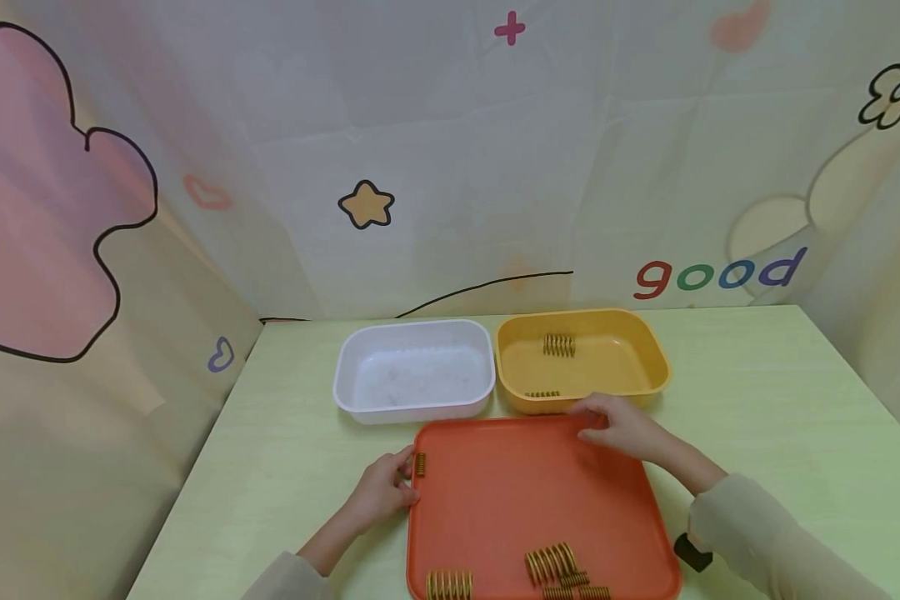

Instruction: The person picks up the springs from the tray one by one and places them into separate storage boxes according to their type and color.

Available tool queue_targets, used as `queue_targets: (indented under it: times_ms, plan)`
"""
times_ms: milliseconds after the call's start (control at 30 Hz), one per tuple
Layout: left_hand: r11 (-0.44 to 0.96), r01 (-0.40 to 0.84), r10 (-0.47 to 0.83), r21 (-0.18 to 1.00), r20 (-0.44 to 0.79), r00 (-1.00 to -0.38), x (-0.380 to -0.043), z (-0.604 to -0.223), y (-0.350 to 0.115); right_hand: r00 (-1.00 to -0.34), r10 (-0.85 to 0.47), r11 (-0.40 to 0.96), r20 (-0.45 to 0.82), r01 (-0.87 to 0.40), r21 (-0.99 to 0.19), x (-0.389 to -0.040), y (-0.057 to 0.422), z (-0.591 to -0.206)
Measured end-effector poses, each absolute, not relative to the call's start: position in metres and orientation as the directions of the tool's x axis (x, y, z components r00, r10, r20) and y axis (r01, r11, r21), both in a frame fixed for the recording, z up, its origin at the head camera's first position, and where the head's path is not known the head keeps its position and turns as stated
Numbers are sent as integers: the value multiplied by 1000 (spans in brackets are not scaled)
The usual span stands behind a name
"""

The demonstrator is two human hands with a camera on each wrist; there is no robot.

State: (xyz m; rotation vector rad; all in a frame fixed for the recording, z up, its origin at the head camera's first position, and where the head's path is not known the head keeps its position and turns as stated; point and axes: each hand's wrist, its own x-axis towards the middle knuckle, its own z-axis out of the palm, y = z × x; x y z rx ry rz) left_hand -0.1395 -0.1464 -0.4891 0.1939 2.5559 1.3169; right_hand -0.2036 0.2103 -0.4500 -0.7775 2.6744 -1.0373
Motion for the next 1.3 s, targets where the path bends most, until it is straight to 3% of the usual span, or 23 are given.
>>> queue_targets:
  times_ms: [1300]
  plan:
    - [600,29,240,800,-145,-960,-139,-487,-146,-913,-372,727,168,-399,-559,-189,236,-468]
